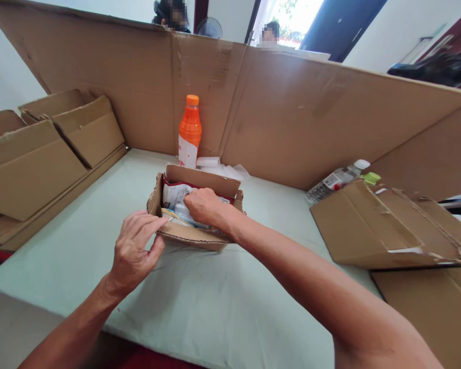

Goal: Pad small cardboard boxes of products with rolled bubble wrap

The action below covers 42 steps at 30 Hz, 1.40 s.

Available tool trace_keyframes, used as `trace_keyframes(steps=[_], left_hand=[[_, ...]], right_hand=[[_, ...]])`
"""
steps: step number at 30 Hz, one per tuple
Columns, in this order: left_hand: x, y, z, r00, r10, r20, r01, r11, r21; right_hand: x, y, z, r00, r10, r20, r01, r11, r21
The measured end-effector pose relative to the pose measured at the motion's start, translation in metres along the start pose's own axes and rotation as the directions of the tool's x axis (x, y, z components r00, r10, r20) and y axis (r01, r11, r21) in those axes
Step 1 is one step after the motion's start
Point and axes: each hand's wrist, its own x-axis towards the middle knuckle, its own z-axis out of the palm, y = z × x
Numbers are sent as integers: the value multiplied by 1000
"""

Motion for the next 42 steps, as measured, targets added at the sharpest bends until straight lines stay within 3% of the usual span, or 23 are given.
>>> trace_keyframes(steps=[3, 6, 7, 8, 10, 12, 13, 14, 17, 18, 20, 22, 25, 29, 31, 34, 36, 38, 42], left_hand=[[0, 1, -2, 1000, -21, -15, 21, 1000, 3], [-4, -3, -5, 989, -111, -103, 112, 994, 8], [-7, -7, -6, 979, -159, -127, 160, 987, -6], [-10, -10, -6, 967, -217, -134, 213, 976, -40], [-18, -20, -5, 927, -365, -83, 348, 922, -171], [-28, -29, -2, 859, -512, 31, 493, 807, -327], [-33, -33, 0, 818, -567, 97, 556, 734, -391], [-38, -36, 3, 773, -613, 161, 613, 658, -438], [-45, -44, 12, 640, -689, 340, 744, 444, -499], [-45, -45, 16, 608, -697, 380, 767, 394, -506], [-38, -45, 25, 584, -708, 396, 779, 351, -520], [-28, -40, 38, 597, -714, 367, 762, 361, -538], [-17, -20, 61, 624, -665, 411, 745, 348, -569], [-26, 13, 80, 656, -478, 584, 748, 303, -591], [-34, 22, 80, 657, -420, 626, 753, 345, -560], [-38, 24, 75, 696, -417, 585, 713, 503, -489], [-37, 21, 71, 715, -432, 550, 682, 604, -412], [-36, 20, 70, 689, -452, 567, 697, 630, -344], [-40, 19, 74, 589, -476, 653, 783, 536, -316]], right_hand=[[-8, 7, -2, 1000, 4, -22, -2, 996, 89], [-42, 24, -2, 963, 51, -263, 12, 973, 230], [-59, 29, 1, 915, 103, -389, 15, 958, 288], [-78, 34, 5, 839, 184, -512, 10, 935, 354], [-116, 39, 23, 627, 422, -655, -39, 857, 514], [-145, 35, 53, 438, 651, -620, -127, 727, 675], [-153, 30, 70, 399, 723, -564, -154, 659, 736], [-157, 22, 88, 407, 762, -504, -160, 602, 782], [-143, -5, 131, 605, 715, -350, -88, 497, 863], [-133, -13, 138, 659, 684, -313, -70, 470, 880], [-114, -21, 141, 701, 664, -259, -70, 425, 902], [-106, -20, 136, 679, 698, -228, -91, 388, 917], [-124, -12, 134, 571, 796, -200, -143, 337, 931], [-191, -28, 169, 365, 895, -257, -280, 369, 886], [-226, -46, 193, 331, 900, -283, -343, 394, 853], [-261, -63, 221, 346, 902, -259, -368, 384, 847], [-267, -60, 229, 374, 897, -235, -300, 357, 884], [-262, -45, 230, 433, 871, -231, -171, 332, 928], [-238, -12, 226, 569, 778, -267, 74, 275, 959]])
